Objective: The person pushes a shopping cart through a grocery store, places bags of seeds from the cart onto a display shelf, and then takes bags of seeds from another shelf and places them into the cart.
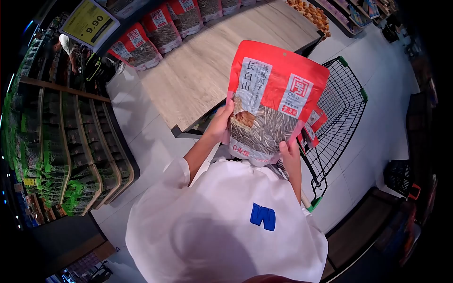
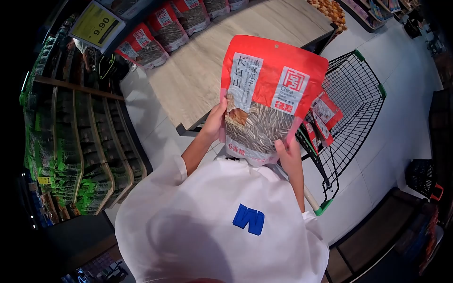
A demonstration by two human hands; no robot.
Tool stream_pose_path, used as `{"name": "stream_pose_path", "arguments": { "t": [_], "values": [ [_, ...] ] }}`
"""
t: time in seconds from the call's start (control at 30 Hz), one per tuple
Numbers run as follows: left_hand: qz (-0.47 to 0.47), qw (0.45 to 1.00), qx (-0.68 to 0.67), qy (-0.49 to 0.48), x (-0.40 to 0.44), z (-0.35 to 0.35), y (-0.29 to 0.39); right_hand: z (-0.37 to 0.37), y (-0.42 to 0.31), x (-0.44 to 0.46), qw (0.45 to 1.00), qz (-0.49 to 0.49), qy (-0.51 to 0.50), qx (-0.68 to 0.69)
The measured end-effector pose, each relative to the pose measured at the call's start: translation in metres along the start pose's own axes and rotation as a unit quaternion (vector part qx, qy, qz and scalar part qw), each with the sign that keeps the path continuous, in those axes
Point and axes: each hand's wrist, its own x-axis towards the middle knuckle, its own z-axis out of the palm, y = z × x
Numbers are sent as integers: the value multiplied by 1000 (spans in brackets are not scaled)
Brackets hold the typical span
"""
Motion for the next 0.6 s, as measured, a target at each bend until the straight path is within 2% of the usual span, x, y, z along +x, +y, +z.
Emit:
{"name": "stream_pose_path", "arguments": {
  "t": [0.03,0.13,0.23,0.27,0.3,0.33,0.37,0.43,0.5,0.57,0.6],
  "values": [
    [5,1000,-1,0,-3,-5,5,3,2,2,999,-19,-20,-33],
    [88,992,-22,87,35,-113,29,69,48,63,999,-1,-45,-24],
    [152,978,4,142,48,-164,39,71,50,73,999,34,-27,-30],
    [155,977,2,144,46,-171,47,68,57,77,993,24,2,-113],
    [195,958,43,206,45,-176,55,66,64,82,981,9,31,-194],
    [230,932,82,266,45,-182,64,66,65,86,976,22,43,-214],
    [234,931,79,268,45,-193,70,65,69,89,975,18,40,-216],
    [236,904,125,333,46,-220,73,62,79,96,930,54,-5,-364],
    [244,893,132,353,49,-240,75,71,79,100,884,44,-46,-463],
    [244,861,184,406,57,-259,69,78,86,109,861,97,-92,-491],
    [258,853,182,415,62,-274,65,81,93,115,867,97,-105,-478]
  ]
}}
